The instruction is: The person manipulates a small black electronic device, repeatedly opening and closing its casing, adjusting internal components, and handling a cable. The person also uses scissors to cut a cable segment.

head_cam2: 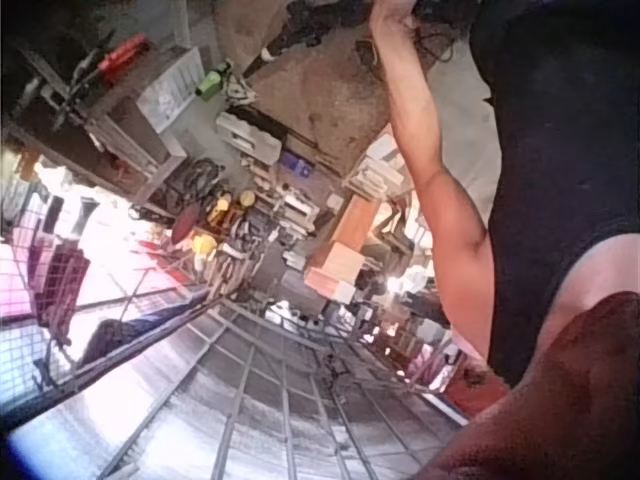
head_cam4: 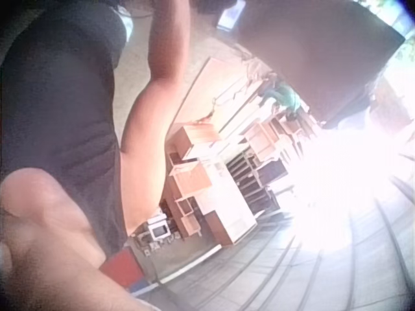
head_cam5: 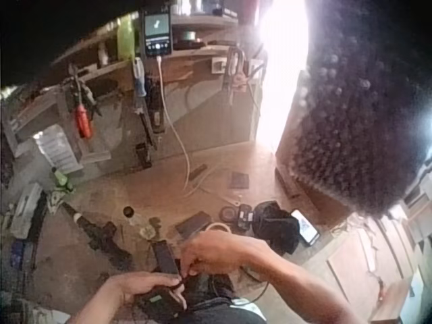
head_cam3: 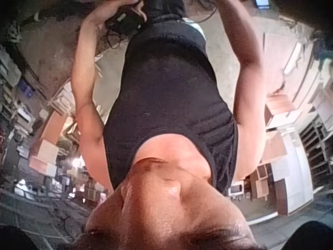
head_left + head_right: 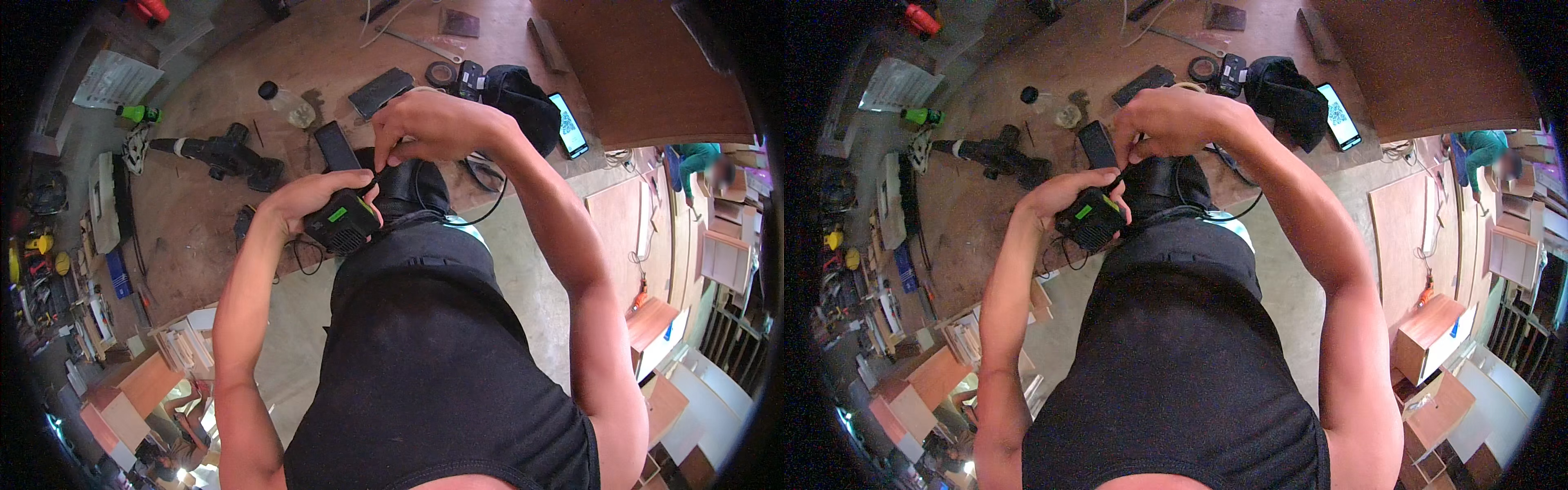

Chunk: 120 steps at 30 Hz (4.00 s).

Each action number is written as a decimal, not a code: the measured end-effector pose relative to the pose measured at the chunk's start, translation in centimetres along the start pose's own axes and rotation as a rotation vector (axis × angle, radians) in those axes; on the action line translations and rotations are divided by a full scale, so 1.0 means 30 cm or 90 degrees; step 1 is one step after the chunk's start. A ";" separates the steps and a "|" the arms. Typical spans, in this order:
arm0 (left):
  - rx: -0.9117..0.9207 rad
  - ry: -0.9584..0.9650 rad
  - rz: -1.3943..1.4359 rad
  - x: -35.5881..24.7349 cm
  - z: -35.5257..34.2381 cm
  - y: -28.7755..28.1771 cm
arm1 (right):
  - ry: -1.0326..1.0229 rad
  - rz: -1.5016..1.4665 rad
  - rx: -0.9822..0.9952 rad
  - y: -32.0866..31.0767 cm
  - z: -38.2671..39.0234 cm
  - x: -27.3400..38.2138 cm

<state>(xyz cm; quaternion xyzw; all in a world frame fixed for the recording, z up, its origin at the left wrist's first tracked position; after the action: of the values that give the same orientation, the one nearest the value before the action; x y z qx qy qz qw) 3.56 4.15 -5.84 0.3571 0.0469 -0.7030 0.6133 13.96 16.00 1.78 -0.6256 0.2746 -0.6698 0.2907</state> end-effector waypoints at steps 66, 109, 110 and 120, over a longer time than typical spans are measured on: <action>-0.315 0.920 -0.364 -0.222 0.200 0.127 | 0.246 -0.296 -0.719 0.091 0.296 0.044; -0.406 0.784 -0.281 -0.101 0.184 -0.142 | 0.301 -0.364 -0.458 0.247 0.170 -0.010; -0.417 0.796 -0.268 -0.097 0.184 -0.155 | 0.279 -0.332 -0.445 0.210 0.160 0.013; -0.480 0.767 -0.177 -0.085 0.122 -0.117 | 0.199 -0.253 -0.543 0.080 0.171 0.122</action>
<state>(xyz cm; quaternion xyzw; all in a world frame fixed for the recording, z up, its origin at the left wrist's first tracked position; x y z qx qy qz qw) -1.22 5.26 -3.02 0.4375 0.6611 -0.3914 0.4673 19.02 11.67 2.85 -0.6213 0.4400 -0.6260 -0.1690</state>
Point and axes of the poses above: each hand's wrist, its own z-axis away from the middle knuckle, its own y-axis out of the palm, x = y × z, the point moved 8 cm from there along -z, towards the middle knuckle, and after that the axes turned 1 degree about -y, right-handed, at the moved point
